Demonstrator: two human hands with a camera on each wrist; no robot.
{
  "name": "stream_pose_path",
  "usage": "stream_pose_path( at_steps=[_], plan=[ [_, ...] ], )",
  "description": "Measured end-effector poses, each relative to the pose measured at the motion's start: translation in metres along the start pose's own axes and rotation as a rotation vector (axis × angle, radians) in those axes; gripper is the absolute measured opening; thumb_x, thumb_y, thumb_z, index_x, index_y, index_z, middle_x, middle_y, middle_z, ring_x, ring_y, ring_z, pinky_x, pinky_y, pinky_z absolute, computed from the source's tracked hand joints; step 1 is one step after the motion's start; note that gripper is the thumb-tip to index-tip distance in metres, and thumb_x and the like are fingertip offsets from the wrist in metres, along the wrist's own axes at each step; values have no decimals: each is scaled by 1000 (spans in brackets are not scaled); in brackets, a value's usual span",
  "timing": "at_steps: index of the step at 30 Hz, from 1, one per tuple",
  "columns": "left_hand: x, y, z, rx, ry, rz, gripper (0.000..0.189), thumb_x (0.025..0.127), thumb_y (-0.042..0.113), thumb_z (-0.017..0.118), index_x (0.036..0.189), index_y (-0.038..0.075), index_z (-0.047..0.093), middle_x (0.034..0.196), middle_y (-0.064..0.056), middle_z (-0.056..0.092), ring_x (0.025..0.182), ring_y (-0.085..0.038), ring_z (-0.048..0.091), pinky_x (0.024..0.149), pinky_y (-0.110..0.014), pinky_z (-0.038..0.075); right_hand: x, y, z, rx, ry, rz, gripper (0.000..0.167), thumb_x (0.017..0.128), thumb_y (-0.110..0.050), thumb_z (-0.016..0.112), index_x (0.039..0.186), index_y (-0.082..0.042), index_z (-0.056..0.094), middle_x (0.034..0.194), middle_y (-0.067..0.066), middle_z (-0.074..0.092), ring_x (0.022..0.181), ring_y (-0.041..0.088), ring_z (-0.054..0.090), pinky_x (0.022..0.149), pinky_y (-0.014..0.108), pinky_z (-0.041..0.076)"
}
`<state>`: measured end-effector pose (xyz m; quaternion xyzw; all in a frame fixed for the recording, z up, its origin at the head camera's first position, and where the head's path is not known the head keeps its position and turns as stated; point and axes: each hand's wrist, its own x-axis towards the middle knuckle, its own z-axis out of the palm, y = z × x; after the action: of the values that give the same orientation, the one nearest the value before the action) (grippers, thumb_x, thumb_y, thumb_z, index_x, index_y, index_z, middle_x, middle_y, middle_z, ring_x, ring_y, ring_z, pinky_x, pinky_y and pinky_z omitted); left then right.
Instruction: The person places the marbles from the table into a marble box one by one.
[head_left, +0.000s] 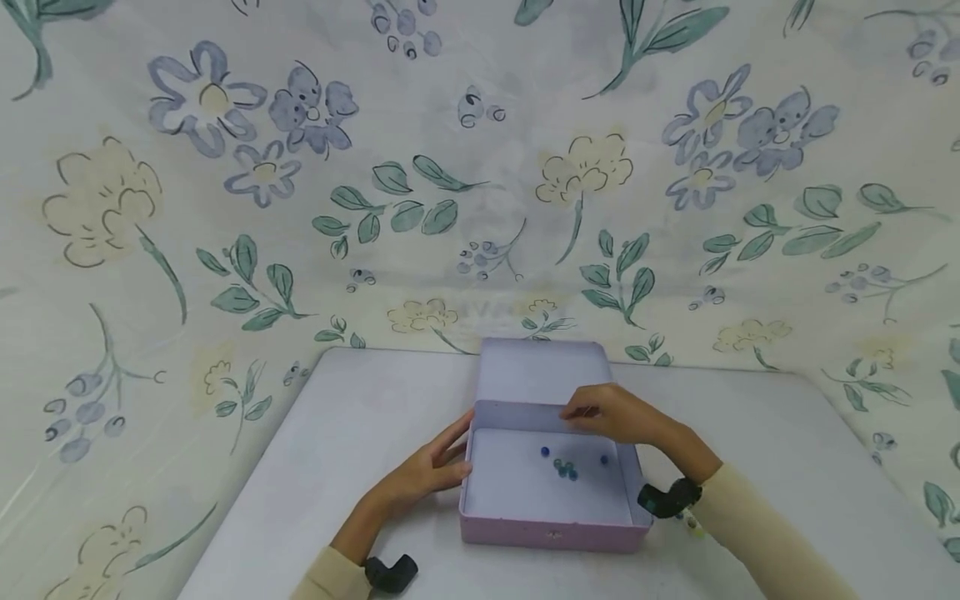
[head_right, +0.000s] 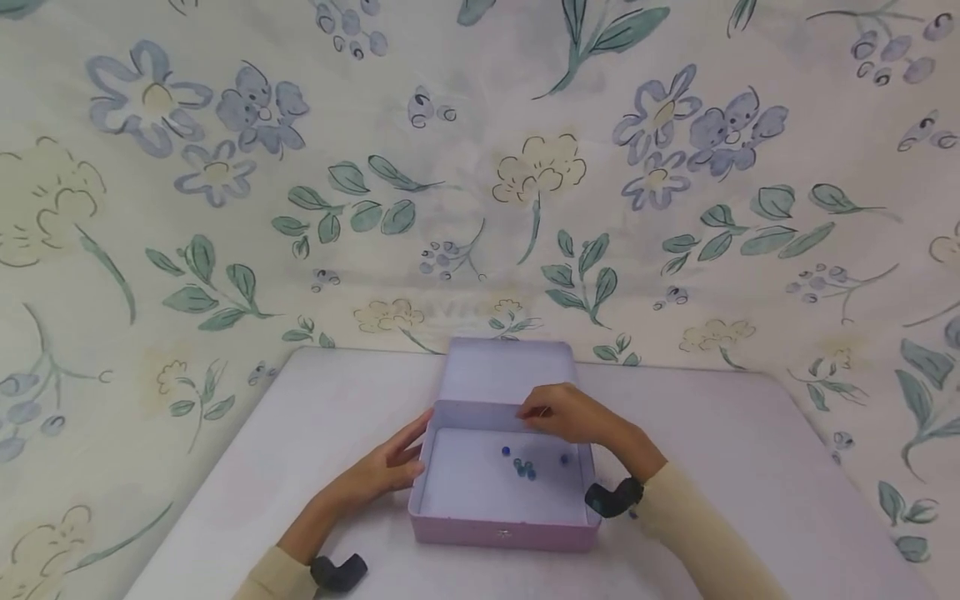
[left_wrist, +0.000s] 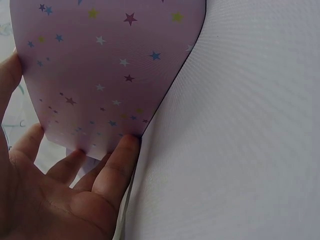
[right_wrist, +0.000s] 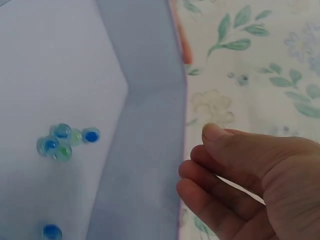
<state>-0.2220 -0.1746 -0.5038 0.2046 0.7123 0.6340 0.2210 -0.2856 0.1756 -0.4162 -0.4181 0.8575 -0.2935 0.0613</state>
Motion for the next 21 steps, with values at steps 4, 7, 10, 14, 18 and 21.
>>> stream_pose_path(
  at_steps=[4,7,10,14,18,21],
  plan=[
    [0,-2,0,4,-2,7,81,100,27,61,162,31,9,170,-3,-2,153,-47,8,114,-60,36,-25,4,-14,-20,76,0,16,91,-8,72,106,-10,76,100,5,75,89,7,68,76,22,58],
    [0,-3,0,7,1,9,81,100,27,61,162,32,10,170,-3,-2,153,-46,9,113,-61,37,-45,9,-21,-47,115,35,15,90,-7,72,104,-10,76,98,2,75,85,2,64,74,21,57],
    [0,-3,0,4,-2,3,80,100,27,61,162,33,10,170,-3,-2,153,-46,9,113,-61,37,-67,13,-26,-59,133,81,16,90,-6,72,105,-9,75,98,4,75,85,-2,62,74,21,57],
    [-1,-3,0,-5,-2,-4,80,100,27,61,161,35,10,170,-1,-2,154,-45,8,114,-61,37,-98,16,-26,-63,152,109,17,89,-5,72,105,-9,75,98,3,74,85,-3,62,72,21,57],
    [-1,0,1,-3,7,-12,78,100,25,60,161,38,12,170,2,-1,155,-42,9,114,-60,37,-122,26,-17,-55,149,115,15,89,-6,72,103,-7,75,96,4,75,83,-4,61,69,20,55],
    [-1,0,0,5,8,-14,78,100,26,60,160,39,12,170,1,-1,154,-42,9,113,-60,38,-134,34,-5,-42,135,119,13,89,-6,72,102,-4,75,95,8,75,82,-5,61,67,21,55]
  ],
)
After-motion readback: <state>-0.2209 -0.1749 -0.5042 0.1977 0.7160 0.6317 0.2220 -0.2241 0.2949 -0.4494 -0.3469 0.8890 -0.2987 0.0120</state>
